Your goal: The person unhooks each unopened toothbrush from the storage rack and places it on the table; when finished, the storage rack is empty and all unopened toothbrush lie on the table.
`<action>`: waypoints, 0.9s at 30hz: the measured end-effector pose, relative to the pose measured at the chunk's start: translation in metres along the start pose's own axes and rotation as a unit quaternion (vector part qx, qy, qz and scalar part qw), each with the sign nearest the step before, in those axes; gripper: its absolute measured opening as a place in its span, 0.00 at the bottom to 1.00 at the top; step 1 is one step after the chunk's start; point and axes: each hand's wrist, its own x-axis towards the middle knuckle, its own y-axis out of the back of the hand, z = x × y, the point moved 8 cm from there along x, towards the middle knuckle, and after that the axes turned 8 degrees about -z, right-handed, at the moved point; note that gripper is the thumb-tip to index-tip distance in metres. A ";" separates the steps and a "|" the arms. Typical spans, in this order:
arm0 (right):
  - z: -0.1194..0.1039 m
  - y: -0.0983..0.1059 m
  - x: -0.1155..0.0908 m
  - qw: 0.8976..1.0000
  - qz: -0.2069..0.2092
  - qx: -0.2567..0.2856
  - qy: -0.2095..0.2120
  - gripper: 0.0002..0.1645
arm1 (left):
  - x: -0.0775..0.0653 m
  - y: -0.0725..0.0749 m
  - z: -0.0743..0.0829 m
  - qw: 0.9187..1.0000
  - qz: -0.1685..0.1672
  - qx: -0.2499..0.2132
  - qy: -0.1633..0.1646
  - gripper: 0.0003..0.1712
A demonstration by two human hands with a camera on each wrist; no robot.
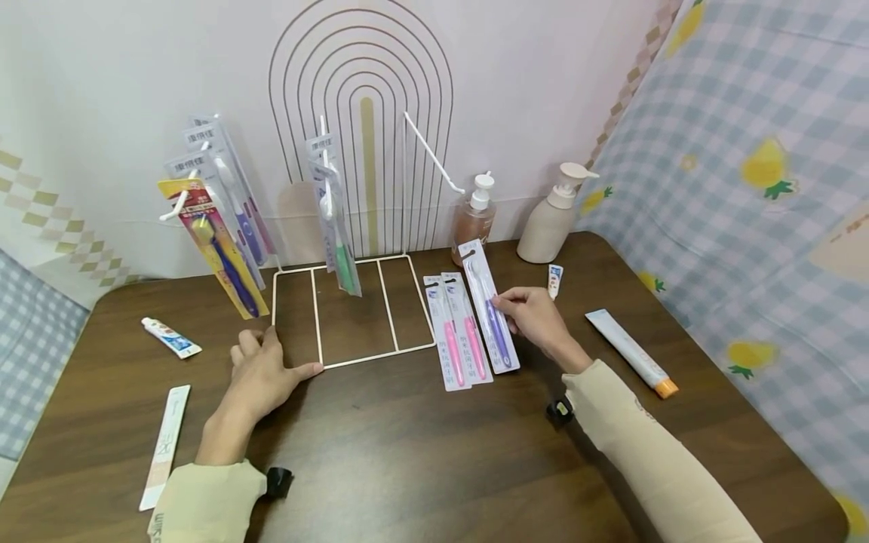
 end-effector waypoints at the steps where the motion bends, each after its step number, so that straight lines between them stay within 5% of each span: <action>1: 0.002 0.000 0.000 1.000 -0.002 0.001 -0.004 0.18 | 0.000 0.000 0.000 1.000 0.001 0.001 -0.001 0.77; 15: 0.029 -0.008 0.000 0.997 -0.034 -0.006 -0.067 0.18 | -0.010 0.005 0.015 1.000 -0.013 -0.002 0.014 0.73; 27: 0.031 -0.011 0.002 0.996 -0.047 -0.008 -0.074 0.18 | -0.007 0.004 0.009 1.000 -0.005 0.001 -0.002 0.74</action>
